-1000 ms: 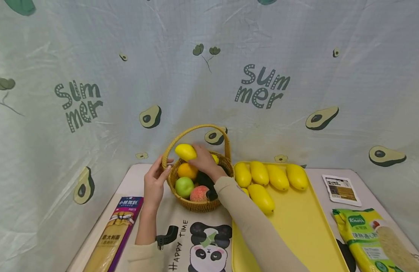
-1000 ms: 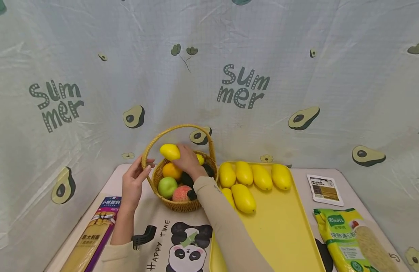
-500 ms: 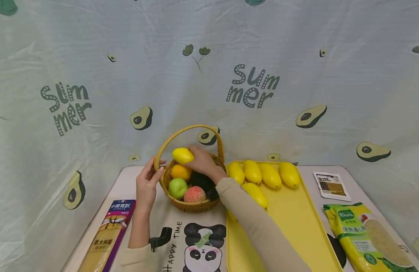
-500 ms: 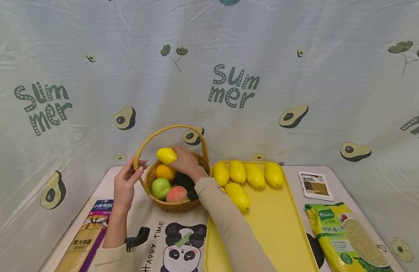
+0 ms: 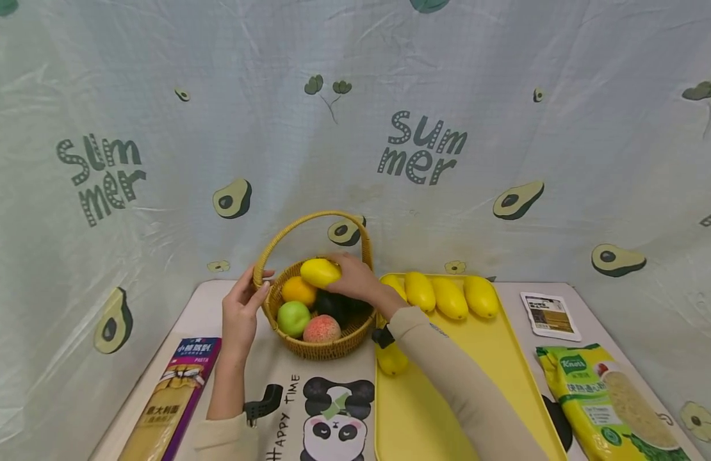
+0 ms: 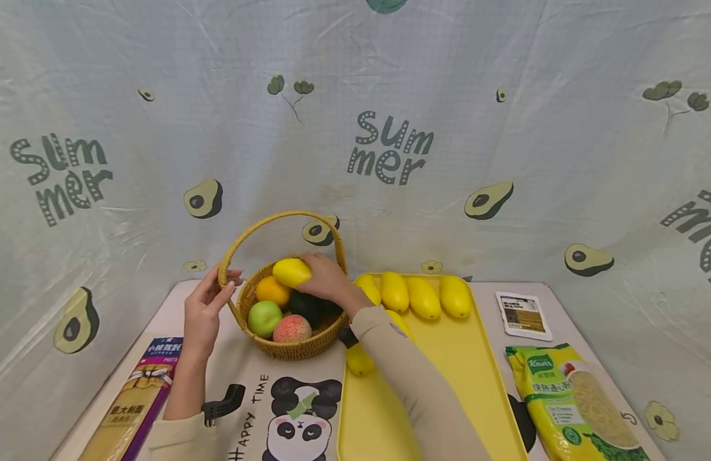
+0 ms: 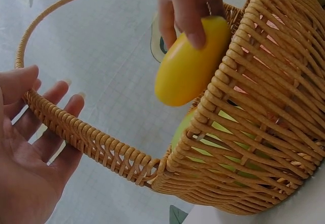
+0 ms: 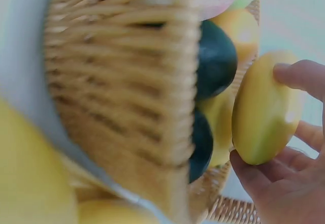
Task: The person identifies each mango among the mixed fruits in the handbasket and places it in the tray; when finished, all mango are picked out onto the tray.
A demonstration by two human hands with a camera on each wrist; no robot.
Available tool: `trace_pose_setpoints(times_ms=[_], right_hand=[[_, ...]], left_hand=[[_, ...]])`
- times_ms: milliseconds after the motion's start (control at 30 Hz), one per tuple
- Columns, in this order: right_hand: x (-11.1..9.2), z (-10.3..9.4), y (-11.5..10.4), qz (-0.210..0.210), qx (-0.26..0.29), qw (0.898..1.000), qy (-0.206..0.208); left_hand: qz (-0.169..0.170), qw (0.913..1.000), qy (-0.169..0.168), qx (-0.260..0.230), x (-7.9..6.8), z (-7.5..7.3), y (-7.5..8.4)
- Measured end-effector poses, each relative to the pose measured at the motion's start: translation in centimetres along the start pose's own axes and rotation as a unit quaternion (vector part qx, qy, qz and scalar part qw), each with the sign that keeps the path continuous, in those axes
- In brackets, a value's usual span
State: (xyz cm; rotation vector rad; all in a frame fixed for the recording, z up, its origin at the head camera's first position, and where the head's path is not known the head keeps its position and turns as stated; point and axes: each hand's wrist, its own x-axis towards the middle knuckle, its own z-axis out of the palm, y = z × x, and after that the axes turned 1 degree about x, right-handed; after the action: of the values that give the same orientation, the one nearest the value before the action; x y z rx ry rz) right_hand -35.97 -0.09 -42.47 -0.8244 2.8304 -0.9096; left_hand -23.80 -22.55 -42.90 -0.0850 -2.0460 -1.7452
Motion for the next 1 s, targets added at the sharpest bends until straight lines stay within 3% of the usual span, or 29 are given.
trace_pose_setpoints(times_ms=[300,1000], right_hand=[[-3.1,-0.5,0.9,0.016,0.014,1.000,-0.016],[-9.7,-3.0,1.8,0.032,0.025,0.998,0.042]], left_hand=[[-0.003,1.0000,0.002,0.009,0.0,0.0,0.1],[-0.006,1.0000,0.007,-0.001,0.1,0.3,0.1]])
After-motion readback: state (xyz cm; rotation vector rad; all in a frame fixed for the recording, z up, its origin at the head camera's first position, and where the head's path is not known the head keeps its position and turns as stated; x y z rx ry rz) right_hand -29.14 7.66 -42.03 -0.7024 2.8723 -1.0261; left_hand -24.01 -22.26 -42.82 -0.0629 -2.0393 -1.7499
